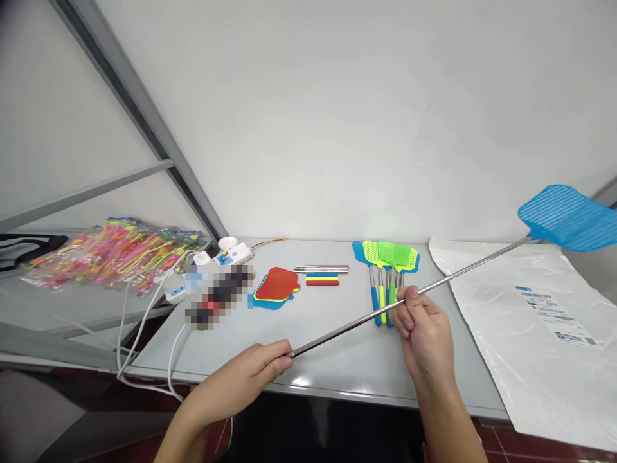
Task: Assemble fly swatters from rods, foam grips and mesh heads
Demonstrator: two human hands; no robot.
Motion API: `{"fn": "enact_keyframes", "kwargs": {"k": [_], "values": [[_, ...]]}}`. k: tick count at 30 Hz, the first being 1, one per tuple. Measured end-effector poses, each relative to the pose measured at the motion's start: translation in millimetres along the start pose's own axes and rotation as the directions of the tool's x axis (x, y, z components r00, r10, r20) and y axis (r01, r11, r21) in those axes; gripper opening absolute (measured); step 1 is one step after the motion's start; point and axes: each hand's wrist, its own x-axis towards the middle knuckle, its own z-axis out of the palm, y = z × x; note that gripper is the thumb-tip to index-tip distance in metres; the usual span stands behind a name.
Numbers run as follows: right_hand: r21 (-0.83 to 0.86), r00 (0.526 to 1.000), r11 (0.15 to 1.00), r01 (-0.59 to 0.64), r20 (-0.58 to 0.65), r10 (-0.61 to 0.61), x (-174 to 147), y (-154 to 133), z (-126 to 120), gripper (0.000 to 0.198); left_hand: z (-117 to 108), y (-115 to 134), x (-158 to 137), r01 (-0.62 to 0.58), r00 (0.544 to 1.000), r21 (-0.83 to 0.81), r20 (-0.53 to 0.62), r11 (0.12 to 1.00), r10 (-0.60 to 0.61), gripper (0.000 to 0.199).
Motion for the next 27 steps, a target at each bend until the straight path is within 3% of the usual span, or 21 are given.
{"fn": "enact_keyframes", "kwargs": {"k": [15,22,27], "values": [[0.086,0.99,0.99,0.112,-0.092,-0.104,18,-24,-12,0.022,-20,-34,-21,0.039,0.999,-0.037,-0.019,0.999,-0.04,0.03],[0.045,0.995,0.996,0.071,-0.079,-0.067,15,-15,-9,0.023,-21,-47,-22,0.08,0.996,-0.118,-0.03,0.99,-0.084,0.031],[0.097,0.992,0.992,0.085,-0.105,-0.075,24,-7,-20,0.022,-26,-68,-20,0.141,0.957,-0.166,-0.231,0.976,-0.178,0.034]]}}
